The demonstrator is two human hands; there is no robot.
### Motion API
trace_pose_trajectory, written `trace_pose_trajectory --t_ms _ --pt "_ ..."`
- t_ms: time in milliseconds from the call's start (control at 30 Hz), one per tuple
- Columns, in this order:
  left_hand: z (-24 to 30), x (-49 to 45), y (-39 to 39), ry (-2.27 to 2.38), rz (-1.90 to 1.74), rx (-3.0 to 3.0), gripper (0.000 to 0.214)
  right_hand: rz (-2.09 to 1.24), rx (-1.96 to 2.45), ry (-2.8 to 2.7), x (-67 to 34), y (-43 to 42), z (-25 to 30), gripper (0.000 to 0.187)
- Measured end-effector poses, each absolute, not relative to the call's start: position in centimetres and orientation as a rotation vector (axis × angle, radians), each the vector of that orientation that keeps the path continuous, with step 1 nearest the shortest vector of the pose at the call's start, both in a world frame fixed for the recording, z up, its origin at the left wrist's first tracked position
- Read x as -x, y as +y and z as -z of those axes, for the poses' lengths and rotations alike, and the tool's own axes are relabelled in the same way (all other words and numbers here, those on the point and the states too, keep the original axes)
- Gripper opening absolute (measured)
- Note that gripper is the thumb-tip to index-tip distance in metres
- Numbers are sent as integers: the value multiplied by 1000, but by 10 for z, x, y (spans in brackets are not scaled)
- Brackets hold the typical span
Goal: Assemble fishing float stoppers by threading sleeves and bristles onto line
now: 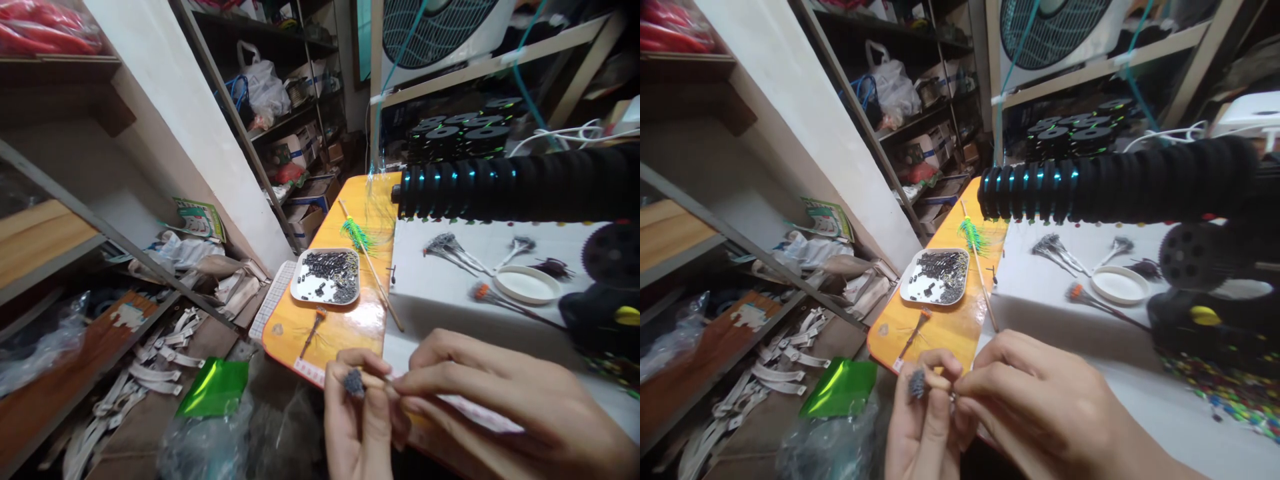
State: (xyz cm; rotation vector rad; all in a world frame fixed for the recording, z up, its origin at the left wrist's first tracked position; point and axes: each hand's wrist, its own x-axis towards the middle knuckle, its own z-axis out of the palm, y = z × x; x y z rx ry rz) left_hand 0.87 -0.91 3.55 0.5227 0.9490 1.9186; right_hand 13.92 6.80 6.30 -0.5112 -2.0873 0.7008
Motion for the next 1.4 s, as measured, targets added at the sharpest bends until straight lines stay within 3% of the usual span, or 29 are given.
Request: trace_pose_trajectory --t_ms 200,400,467,533,600,767,967,1200,1400 --pt "-44 -13 4 774 -2418 -752 19 -494 593 -2073 -138 66 -63 23" --pt "-59 36 4 952 -2468 -710 29 -368 563 -2176 -135 70 -81 8" --pt "-63 64 9 1398 -2215 -1011 24 -352 543 -2217 -134 75 -87 13" --pt "-64 91 19 1829 -1626 -1346 13 -374 519 -2233 -134 79 -91 13" --pt "-64 110 31 1954 -1335 -1466 11 -419 503 -2232 -135 82 -91 12" --pt "-60 125 49 1975 -1041 -1597 7 -564 491 -2228 -140 86 -88 12" --pt "-61 97 24 1946 -1217 -1468 15 -631 455 -2113 -138 86 -88 15" --pt "-50 22 1 1266 -1647 -783 41 -553 527 -2055 -132 82 -101 19" --pt "-51 6 4 1301 -1698 -823 32 -575 491 -2053 -131 79 -100 14"
